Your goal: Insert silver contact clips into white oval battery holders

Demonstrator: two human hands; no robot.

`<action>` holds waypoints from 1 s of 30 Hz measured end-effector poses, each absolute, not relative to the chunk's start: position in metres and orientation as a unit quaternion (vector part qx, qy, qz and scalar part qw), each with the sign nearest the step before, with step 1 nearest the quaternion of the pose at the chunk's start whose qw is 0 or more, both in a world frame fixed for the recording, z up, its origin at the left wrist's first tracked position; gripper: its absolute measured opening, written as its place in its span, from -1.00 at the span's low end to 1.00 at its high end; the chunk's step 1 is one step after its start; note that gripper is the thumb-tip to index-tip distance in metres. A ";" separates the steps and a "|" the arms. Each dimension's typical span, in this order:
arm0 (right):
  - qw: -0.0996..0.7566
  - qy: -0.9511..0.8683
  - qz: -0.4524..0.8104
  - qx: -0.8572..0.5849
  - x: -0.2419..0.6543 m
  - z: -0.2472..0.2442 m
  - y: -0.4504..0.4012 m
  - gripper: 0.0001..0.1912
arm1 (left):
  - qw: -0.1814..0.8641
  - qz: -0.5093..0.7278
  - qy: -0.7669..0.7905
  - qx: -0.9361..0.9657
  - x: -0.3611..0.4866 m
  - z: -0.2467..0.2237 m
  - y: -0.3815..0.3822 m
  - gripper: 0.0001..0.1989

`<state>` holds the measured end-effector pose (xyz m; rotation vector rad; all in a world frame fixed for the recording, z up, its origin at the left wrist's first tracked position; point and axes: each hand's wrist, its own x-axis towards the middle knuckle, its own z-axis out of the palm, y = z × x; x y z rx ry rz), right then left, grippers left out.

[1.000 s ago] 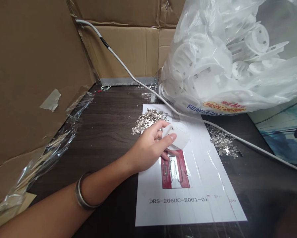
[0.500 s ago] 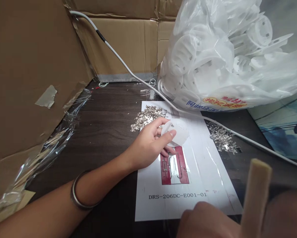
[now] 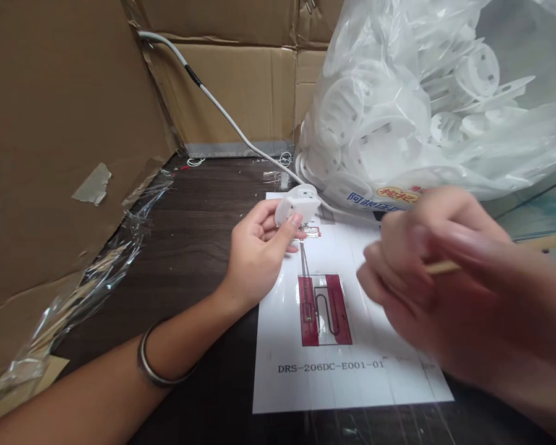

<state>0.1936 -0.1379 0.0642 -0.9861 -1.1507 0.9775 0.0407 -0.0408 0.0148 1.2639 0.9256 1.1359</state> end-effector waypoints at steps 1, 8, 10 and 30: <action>0.631 -0.488 0.422 -0.432 0.196 0.062 -0.122 -0.78 | 0.548 0.503 0.394 0.539 0.040 0.014 -0.039 -0.76; 0.384 -0.520 0.356 -0.674 0.214 0.024 -0.068 -0.97 | 0.474 0.569 0.385 0.551 0.036 0.009 -0.032 -0.86; 0.354 -0.534 0.349 -0.684 0.213 0.021 -0.068 -0.98 | 0.448 0.573 0.399 0.559 0.036 0.009 -0.031 -0.85; 0.268 -0.621 0.311 -0.668 0.200 0.023 -0.063 -0.89 | 0.686 0.515 0.365 0.363 0.036 0.022 -0.034 -0.81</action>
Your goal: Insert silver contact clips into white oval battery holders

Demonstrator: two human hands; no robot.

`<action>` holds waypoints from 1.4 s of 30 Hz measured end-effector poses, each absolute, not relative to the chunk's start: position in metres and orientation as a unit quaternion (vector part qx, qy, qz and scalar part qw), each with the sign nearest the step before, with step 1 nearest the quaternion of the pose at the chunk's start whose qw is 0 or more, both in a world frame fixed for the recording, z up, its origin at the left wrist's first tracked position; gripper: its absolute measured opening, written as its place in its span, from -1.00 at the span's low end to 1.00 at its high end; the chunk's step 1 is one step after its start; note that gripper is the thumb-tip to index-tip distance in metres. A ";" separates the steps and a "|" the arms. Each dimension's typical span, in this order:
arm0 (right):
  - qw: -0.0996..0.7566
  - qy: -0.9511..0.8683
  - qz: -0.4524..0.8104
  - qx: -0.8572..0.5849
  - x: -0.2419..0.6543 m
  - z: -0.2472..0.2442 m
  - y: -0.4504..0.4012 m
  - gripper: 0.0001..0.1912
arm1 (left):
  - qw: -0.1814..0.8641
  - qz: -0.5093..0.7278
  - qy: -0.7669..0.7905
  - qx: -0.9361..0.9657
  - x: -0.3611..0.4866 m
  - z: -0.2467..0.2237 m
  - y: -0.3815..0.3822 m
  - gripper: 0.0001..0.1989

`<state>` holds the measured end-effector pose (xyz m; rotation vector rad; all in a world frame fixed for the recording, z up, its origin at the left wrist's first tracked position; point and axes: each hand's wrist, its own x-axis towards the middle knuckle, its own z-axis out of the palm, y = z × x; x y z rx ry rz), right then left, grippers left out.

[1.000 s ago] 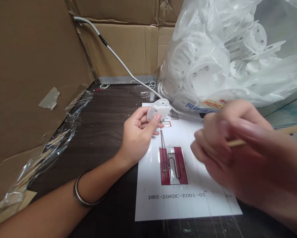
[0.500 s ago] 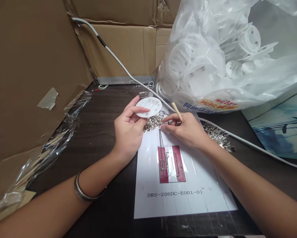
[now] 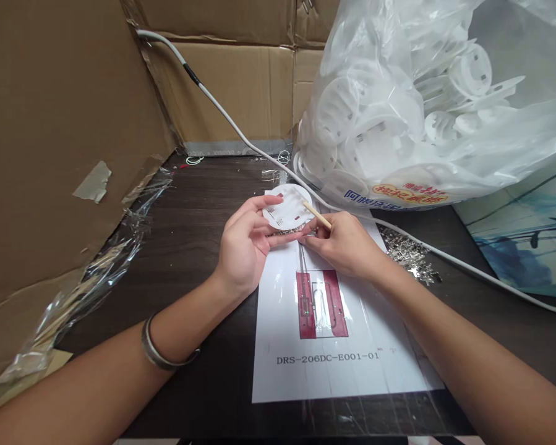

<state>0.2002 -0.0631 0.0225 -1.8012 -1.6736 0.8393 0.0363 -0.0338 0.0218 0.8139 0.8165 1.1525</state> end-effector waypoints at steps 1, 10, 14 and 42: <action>0.273 -0.623 0.317 -0.662 0.201 0.022 -0.063 -0.91 | 0.681 0.517 0.363 0.370 0.036 0.021 -0.033 -0.85; 0.436 -0.545 0.330 -0.636 0.205 0.013 -0.069 -0.94 | 0.626 0.536 0.403 0.398 0.040 0.017 -0.030 -0.45; 0.585 -0.504 0.291 -0.565 0.202 0.004 -0.071 -0.87 | 0.639 0.521 0.414 0.385 0.039 0.019 -0.030 -0.63; 0.558 -0.498 0.501 -0.436 0.209 0.006 -0.065 -0.61 | 0.626 0.419 0.345 0.560 0.038 0.018 -0.041 -0.64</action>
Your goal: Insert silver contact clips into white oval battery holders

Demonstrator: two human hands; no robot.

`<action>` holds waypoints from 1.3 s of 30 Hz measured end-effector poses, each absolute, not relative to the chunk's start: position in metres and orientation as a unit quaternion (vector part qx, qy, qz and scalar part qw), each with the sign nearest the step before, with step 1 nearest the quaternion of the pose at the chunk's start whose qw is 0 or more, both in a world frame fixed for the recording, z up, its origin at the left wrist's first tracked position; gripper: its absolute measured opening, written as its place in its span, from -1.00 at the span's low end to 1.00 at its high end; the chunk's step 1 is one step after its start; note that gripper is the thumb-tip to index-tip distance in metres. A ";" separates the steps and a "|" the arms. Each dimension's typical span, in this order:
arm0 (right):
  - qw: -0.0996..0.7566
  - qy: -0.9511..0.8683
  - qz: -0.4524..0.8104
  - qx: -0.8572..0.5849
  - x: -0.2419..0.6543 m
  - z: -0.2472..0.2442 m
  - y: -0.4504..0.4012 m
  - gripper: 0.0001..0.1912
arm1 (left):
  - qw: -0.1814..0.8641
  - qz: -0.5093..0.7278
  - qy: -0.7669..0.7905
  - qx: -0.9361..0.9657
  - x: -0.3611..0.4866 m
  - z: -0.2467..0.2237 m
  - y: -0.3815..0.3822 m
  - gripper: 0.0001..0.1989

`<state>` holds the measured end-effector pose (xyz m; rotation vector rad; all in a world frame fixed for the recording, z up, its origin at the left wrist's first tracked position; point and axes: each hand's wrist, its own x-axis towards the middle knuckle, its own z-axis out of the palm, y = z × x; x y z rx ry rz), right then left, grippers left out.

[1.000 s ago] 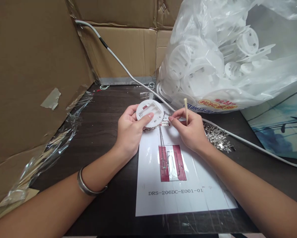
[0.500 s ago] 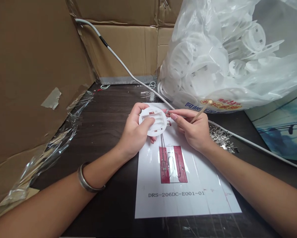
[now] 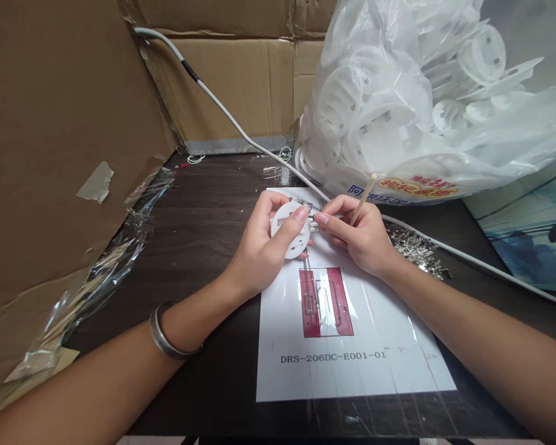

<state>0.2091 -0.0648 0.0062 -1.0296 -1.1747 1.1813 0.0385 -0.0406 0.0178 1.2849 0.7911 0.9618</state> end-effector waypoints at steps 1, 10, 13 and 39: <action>0.547 -0.506 0.505 -0.436 0.209 0.007 -0.065 -0.59 | 0.626 0.419 0.343 0.561 0.038 0.016 -0.041 -0.59; 0.514 -0.552 0.457 -0.471 0.210 0.001 -0.065 -0.68 | 0.617 0.410 0.312 0.594 0.032 0.003 -0.042 -0.52; 0.519 -0.556 0.449 -0.468 0.209 0.001 -0.065 -0.73 | 0.606 0.402 0.314 0.610 0.031 0.002 -0.042 -0.57; 0.543 -0.587 0.452 -0.395 0.211 -0.006 -0.060 -0.64 | 0.678 0.384 0.331 0.532 0.041 0.016 -0.042 -0.41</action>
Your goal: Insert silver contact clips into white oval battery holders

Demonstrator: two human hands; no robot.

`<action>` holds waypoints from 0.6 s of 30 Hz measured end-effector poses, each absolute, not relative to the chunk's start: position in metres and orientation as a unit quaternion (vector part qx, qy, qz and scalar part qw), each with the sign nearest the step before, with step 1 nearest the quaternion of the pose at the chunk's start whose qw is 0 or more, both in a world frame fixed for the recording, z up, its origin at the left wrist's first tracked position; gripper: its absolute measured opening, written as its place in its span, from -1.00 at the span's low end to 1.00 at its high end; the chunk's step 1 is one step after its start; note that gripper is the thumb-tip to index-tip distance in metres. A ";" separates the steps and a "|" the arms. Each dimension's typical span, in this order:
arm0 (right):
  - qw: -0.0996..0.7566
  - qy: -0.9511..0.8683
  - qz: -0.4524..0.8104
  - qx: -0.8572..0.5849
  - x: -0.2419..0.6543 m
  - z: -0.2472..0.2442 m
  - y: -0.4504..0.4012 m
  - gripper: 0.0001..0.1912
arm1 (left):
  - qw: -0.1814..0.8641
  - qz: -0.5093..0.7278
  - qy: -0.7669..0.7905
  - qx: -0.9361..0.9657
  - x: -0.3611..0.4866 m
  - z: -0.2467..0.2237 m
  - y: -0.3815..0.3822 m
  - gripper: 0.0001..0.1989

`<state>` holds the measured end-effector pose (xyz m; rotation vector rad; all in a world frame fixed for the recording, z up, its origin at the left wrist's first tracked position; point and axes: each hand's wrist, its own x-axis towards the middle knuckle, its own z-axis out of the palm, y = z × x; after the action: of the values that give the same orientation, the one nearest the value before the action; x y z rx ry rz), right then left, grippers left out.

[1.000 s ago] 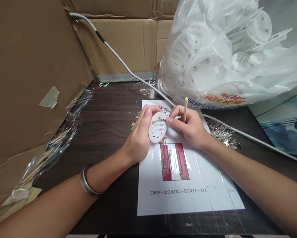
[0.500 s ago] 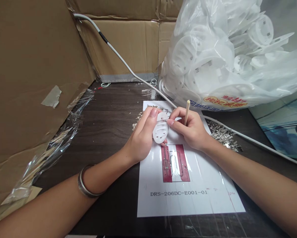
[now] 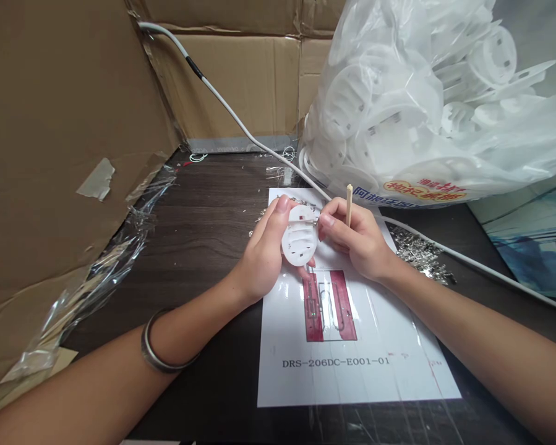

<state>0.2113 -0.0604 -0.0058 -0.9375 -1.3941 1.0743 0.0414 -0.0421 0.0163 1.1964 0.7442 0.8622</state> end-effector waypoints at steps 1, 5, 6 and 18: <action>0.547 -0.586 0.457 -0.385 0.212 -0.007 -0.060 -0.64 | 0.682 0.386 0.328 0.528 0.042 0.016 -0.042 -0.42; 0.550 -0.590 0.455 -0.377 0.213 -0.009 -0.059 -0.66 | 0.693 0.391 0.322 0.513 0.041 0.014 -0.039 -0.44; 0.546 -0.594 0.456 -0.376 0.212 -0.009 -0.059 -0.67 | 0.695 0.392 0.323 0.510 0.041 0.014 -0.039 -0.43; 0.498 -0.622 0.483 -0.363 0.214 -0.008 -0.059 -0.70 | 0.679 0.402 0.353 0.503 0.043 0.010 -0.044 -0.44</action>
<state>0.2141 -0.0592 -0.0081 -0.8782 -1.5065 1.1697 0.0432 -0.0438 0.0100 1.1303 0.7937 0.9024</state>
